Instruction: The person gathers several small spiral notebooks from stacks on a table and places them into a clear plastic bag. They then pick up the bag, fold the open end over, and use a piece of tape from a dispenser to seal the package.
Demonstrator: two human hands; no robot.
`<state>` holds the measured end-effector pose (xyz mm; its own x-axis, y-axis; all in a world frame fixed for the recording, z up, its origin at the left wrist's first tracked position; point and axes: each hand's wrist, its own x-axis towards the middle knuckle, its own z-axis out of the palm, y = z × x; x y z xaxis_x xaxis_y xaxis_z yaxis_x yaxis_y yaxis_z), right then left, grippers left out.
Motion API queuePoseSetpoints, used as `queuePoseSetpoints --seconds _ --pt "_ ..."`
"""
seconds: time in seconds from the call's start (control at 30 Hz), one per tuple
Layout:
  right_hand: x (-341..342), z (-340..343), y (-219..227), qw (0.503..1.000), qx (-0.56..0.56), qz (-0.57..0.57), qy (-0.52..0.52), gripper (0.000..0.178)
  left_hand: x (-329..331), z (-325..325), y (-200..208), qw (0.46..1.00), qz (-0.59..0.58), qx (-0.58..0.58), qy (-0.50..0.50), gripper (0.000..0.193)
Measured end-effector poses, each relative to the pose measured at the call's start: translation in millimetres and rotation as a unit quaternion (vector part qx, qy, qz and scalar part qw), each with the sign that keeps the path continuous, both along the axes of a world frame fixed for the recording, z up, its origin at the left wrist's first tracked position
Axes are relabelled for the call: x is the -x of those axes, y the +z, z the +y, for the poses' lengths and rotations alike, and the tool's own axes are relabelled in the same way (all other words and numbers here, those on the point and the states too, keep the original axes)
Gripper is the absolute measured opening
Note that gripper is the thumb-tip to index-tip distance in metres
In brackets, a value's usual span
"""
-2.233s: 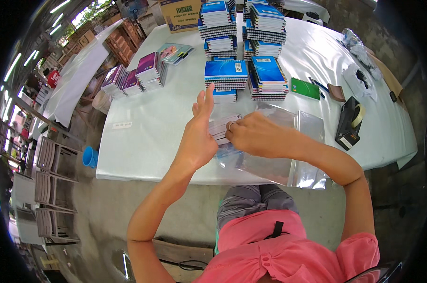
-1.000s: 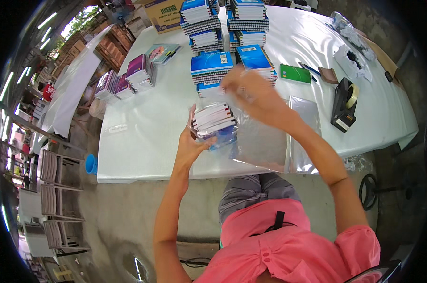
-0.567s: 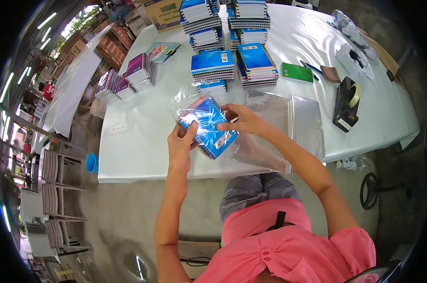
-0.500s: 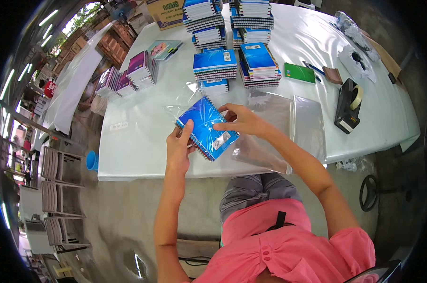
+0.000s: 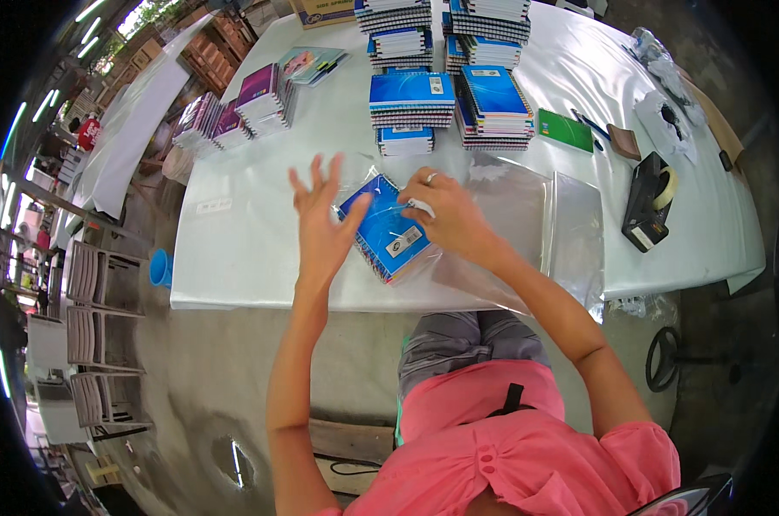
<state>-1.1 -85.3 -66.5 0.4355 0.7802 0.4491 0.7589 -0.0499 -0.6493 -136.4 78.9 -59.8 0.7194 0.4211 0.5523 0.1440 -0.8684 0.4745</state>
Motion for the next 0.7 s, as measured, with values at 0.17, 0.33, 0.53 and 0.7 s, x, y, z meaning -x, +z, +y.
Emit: queuePoseSetpoints --seconds 0.17,0.33,0.53,0.7 --pt "13.0 6.7 -2.0 0.994 0.071 -0.084 0.01 0.023 -36.3 8.6 -4.6 0.983 0.168 -0.064 -0.026 0.071" --pt "18.4 4.5 -2.8 0.992 0.076 -0.101 0.01 0.022 -37.8 20.5 -29.6 0.99 0.129 0.04 -0.034 0.079" --pt "26.1 8.0 -2.1 0.985 0.105 -0.138 -0.02 0.024 -38.1 25.0 -41.2 0.994 0.057 0.084 -0.026 0.089" --pt "23.0 5.9 -0.9 0.983 0.144 -0.115 -0.003 0.023 -38.8 22.6 -41.6 0.994 0.065 0.087 0.003 0.091"
